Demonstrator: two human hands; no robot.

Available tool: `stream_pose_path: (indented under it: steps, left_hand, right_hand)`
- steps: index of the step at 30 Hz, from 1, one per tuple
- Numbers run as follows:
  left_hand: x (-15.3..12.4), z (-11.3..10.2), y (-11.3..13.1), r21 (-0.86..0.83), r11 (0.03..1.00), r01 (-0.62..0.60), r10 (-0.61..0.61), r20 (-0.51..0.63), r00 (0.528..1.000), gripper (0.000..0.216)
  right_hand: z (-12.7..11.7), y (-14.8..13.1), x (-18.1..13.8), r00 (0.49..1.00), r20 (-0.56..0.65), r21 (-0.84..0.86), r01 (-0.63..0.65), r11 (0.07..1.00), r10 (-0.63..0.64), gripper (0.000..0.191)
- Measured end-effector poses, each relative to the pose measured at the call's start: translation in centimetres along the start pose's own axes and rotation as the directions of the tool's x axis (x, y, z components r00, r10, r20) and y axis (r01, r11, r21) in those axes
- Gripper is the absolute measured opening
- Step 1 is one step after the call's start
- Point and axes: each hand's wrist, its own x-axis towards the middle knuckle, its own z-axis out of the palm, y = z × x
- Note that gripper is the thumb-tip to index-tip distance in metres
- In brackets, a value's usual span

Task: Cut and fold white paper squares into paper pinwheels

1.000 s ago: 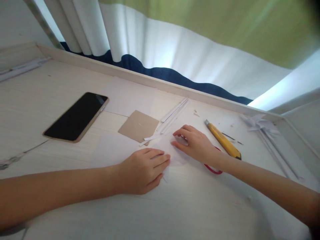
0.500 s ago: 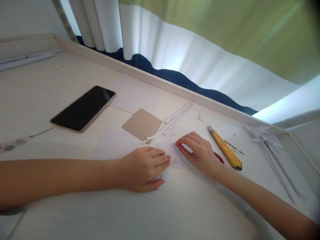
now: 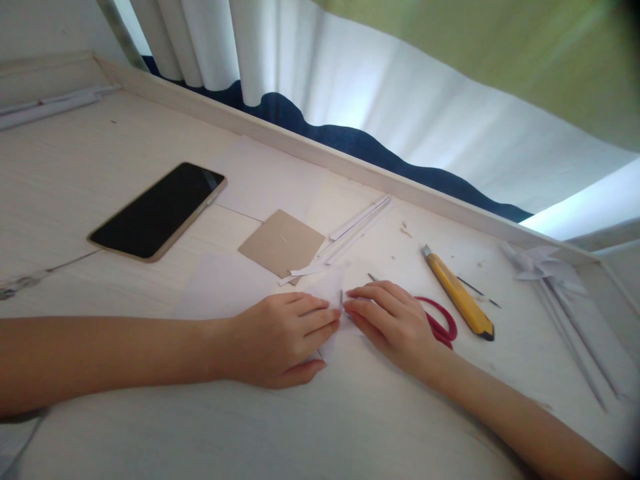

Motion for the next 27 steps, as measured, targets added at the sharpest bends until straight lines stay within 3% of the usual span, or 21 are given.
stream_pose_path:
  steps: [14, 27]
  left_hand:
    - [0.1, 0.0, 0.1, 0.028, 0.999, 0.023, -0.022, -0.035, 0.999, 0.037]
    - [0.1, -0.1, 0.1, 0.019, 1.0, 0.008, -0.008, -0.008, 1.0, 0.038]
  right_hand:
    - [-1.1, 0.1, 0.1, 0.994, 0.104, 0.114, 0.009, 0.993, -0.021, 0.024]
    - [-0.6, 0.4, -0.6, 0.987, 0.099, -0.004, 0.127, 0.992, -0.126, 0.028]
